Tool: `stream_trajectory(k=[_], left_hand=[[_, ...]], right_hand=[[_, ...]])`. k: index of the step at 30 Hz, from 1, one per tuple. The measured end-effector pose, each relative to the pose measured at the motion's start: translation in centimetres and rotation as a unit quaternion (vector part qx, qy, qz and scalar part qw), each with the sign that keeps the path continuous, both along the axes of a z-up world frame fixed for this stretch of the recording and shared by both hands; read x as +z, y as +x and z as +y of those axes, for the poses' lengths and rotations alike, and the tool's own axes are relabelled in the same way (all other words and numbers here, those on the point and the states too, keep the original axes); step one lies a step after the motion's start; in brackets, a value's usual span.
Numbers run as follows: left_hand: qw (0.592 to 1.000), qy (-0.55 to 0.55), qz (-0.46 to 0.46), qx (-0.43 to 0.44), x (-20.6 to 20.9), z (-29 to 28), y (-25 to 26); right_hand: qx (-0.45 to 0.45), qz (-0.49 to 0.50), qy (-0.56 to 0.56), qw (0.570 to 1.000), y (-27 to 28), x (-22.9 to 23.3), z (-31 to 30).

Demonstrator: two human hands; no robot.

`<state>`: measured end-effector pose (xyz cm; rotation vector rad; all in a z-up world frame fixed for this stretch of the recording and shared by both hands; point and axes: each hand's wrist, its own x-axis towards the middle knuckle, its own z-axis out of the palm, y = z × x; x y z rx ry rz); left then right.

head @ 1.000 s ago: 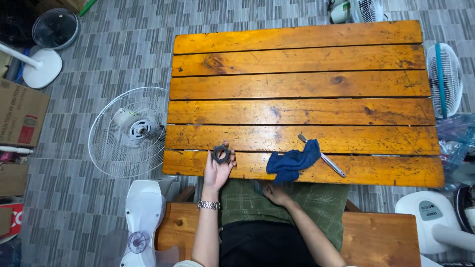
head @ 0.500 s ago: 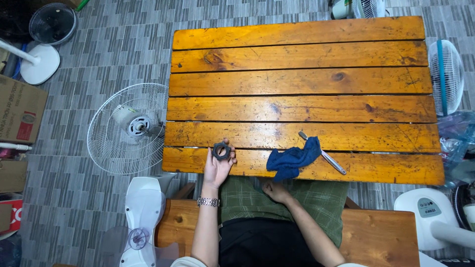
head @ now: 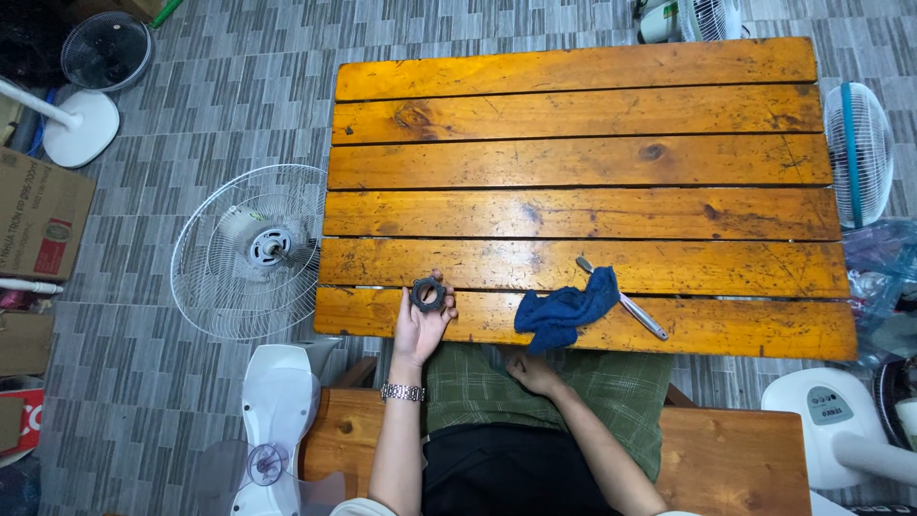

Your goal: Cleaning fan components including the guard and motor housing using a toothbrush and cloth

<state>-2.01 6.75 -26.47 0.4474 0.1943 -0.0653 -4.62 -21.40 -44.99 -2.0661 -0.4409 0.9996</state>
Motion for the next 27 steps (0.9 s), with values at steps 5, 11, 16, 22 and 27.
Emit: stream_trajectory(k=[5, 11, 16, 22, 27], left_hand=[[1.0, 0.0, -0.002, 0.0, 0.3, -0.1, 0.0], [1.0, -0.004, -0.002, -0.002, 0.4, 0.0, 0.0], [1.0, -0.007, -0.013, -0.004, 0.4, -0.1, 0.0], [1.0, -0.008, -0.017, -0.003, 0.4, -0.1, 0.0], [1.0, -0.005, -0.01, -0.005, 0.2, 0.0, 0.0]], right_hand=[[0.0, 0.021, -0.004, 1.0, 0.1, 0.8, 0.0], [-0.003, 0.024, -0.009, 1.0, 0.3, 3.5, 0.2], [-0.009, 0.027, -0.008, 1.0, 0.2, 2.7, 0.2], [-0.012, 0.026, -0.001, 1.0, 0.2, 2.0, 0.1], [0.005, 0.023, -0.015, 1.0, 0.4, 3.4, 0.2]])
